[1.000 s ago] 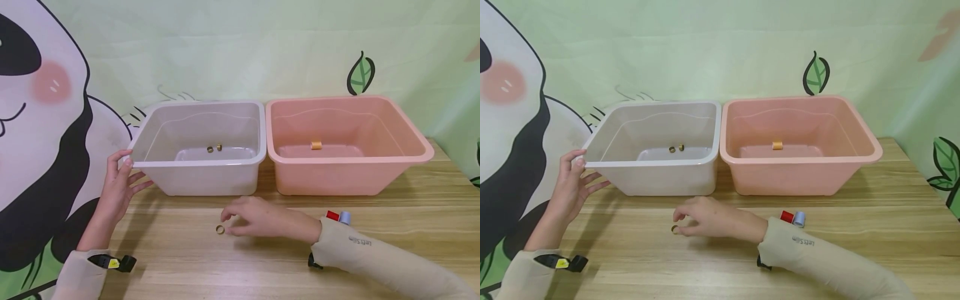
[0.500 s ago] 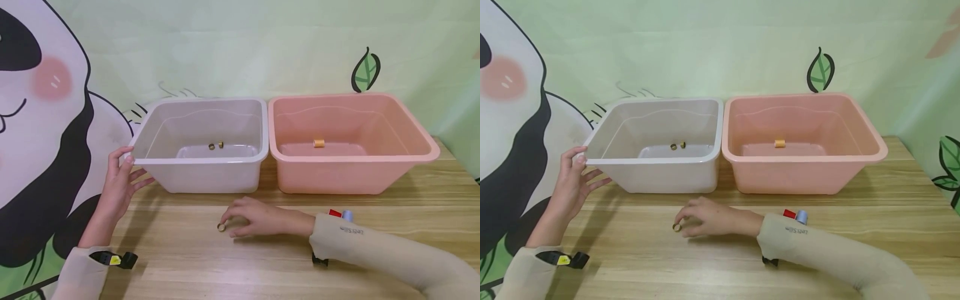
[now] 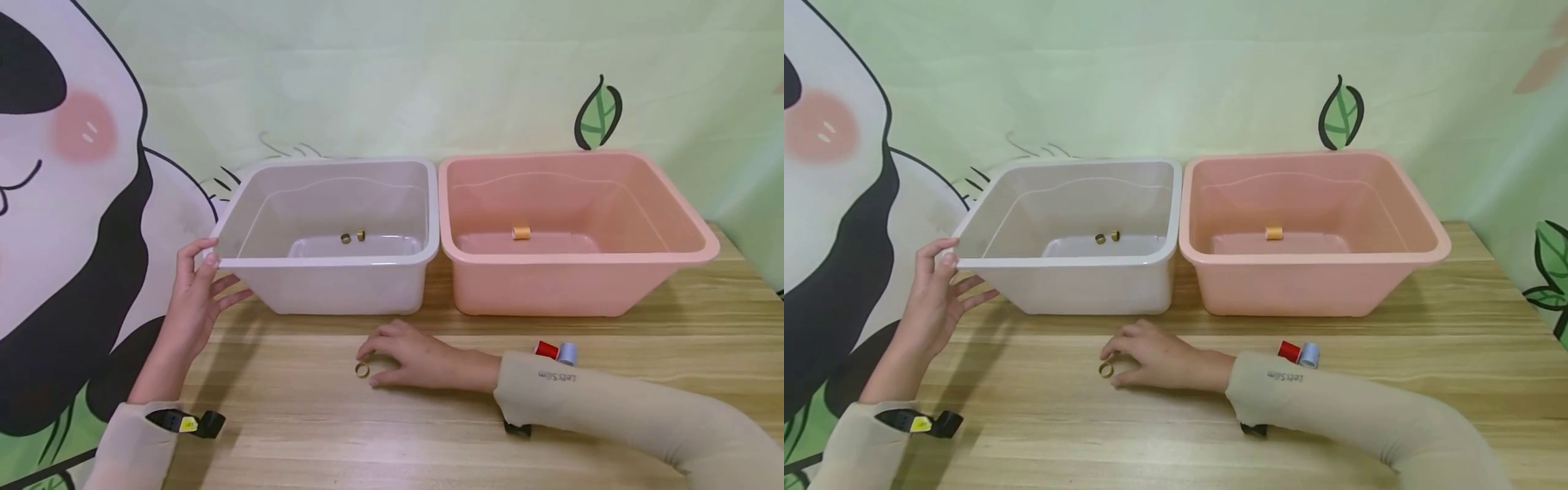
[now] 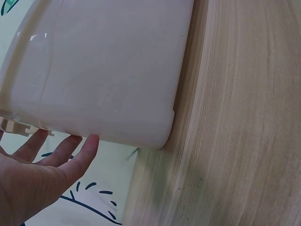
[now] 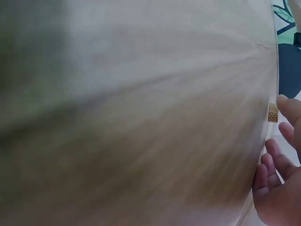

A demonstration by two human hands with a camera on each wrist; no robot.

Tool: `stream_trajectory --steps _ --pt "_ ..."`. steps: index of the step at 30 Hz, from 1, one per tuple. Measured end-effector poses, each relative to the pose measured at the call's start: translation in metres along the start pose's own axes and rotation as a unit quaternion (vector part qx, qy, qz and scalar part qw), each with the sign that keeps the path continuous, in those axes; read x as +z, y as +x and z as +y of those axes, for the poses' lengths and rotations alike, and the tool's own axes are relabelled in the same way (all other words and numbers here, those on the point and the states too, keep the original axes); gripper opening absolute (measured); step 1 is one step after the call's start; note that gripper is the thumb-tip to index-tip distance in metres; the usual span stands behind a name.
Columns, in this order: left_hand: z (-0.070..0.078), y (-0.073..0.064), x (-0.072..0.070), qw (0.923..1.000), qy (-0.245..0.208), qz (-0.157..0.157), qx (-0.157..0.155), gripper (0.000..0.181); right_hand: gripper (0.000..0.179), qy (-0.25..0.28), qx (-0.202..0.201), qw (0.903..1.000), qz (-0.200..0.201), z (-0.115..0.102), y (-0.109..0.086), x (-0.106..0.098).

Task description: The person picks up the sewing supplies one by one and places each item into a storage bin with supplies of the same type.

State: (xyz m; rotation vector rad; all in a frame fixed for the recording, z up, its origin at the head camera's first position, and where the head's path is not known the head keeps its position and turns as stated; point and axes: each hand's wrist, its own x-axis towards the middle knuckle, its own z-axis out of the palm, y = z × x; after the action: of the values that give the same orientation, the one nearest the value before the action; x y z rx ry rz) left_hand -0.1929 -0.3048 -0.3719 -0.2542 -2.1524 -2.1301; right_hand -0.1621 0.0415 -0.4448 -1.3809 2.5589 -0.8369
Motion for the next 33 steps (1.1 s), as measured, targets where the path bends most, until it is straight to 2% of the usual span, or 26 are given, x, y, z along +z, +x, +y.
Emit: stream_trajectory --steps 12,22,33 --pt "0.0001 -0.001 -0.0002 1.0 -0.006 0.004 0.001 0.039 0.032 -0.044 0.007 0.999 0.001 -0.0046 0.006 0.0028" --pt "-0.0001 -0.0004 0.0 1.0 -0.002 0.002 0.0 0.039 0.025 -0.045 0.032 0.9984 0.012 -0.0079 0.0078 0.0064" --pt "0.0003 -0.0006 -0.0001 1.0 -0.006 -0.001 0.001 0.039 0.023 -0.043 0.033 0.9984 0.012 -0.0103 0.0075 0.0036"
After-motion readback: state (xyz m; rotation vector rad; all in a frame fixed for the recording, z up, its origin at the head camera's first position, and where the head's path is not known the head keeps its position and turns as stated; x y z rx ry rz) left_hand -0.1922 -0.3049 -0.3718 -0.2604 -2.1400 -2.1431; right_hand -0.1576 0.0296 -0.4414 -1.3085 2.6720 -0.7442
